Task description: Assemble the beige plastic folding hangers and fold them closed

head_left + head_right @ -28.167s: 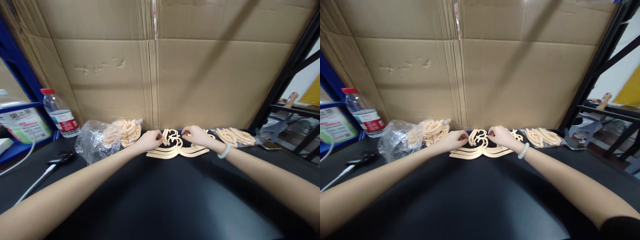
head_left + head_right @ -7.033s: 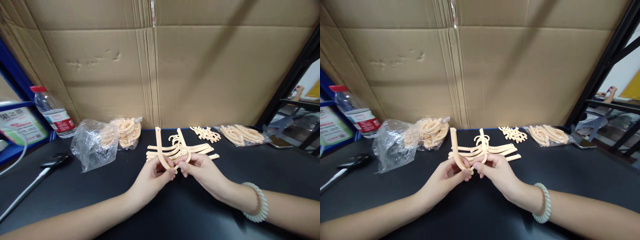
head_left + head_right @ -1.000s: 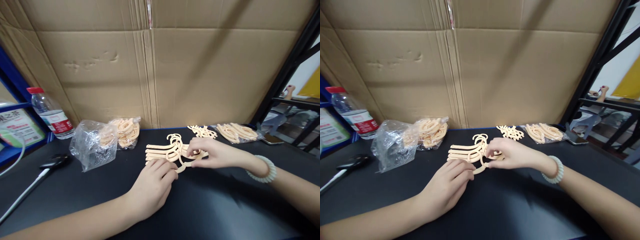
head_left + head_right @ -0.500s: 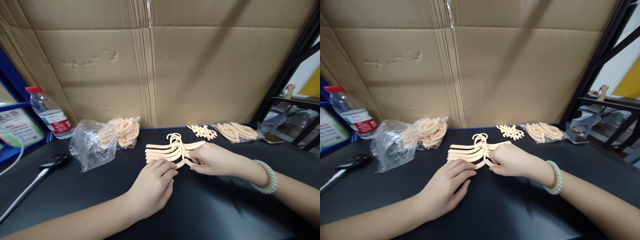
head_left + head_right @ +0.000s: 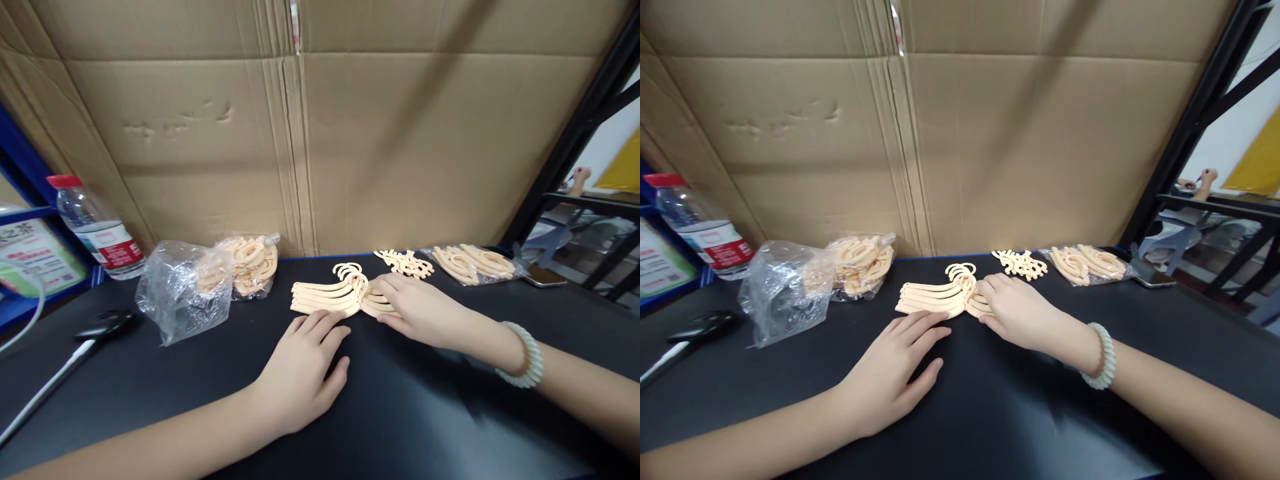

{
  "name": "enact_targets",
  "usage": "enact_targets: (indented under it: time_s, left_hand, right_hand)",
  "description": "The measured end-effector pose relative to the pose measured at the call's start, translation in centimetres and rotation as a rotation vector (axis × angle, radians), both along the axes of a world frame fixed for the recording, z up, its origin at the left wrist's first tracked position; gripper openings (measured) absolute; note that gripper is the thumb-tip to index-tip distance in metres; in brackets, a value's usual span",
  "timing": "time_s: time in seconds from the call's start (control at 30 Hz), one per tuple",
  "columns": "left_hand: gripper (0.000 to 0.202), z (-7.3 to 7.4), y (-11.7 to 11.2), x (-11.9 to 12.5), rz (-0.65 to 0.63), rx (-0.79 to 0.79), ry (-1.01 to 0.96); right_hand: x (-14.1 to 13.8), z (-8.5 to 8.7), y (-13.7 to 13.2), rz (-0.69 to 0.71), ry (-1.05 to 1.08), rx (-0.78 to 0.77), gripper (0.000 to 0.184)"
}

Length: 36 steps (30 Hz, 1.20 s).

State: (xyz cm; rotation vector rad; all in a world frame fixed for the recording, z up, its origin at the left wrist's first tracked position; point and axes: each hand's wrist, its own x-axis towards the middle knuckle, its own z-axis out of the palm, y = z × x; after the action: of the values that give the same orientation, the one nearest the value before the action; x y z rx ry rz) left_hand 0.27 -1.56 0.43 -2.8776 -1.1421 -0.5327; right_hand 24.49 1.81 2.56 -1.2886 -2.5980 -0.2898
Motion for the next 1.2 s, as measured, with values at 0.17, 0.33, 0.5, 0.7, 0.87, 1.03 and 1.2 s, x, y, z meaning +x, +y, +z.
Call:
enact_targets:
  time_s: [0.17,0.33,0.5,0.7,0.87,1.03,1.2]
  left_hand:
    - [0.040,0.3,-0.1,0.0,0.046,-0.033,0.077]
    - [0.043,-0.6,0.4,-0.2,0.047,-0.044,0.084]
    - [0.048,-1.3,1.2,-0.7,0.004,-0.091,0.071]
    - [0.055,0.1,2.0,-0.9,-0.046,-0.190,0.143]
    - [0.058,0.4,2.4,-1.0,-0.054,-0.219,0.156]
    - [0.058,0.2,2.7,-1.2,-0.085,-0.219,0.112]
    - [0.058,0.1,2.7,-1.3,-0.078,-0.204,0.115]
  right_hand:
    - [-0.4,-2.6,0.5,-0.044,0.015,-0.085,0.059]
    - [-0.7,-4.0,1.4,-0.018,0.038,-0.061,0.056]
    - [-0.3,-3.9,2.1,0.006,0.053,-0.037,0.054]
    - [0.2,-3.4,2.9,0.031,0.043,-0.044,0.054]
    - [0.5,-3.6,3.6,0.044,0.086,-0.052,0.053]
    - [0.7,-3.8,4.0,0.072,0.092,-0.053,0.054]
    - [0.8,-3.8,4.2,0.078,0.132,-0.053,0.053]
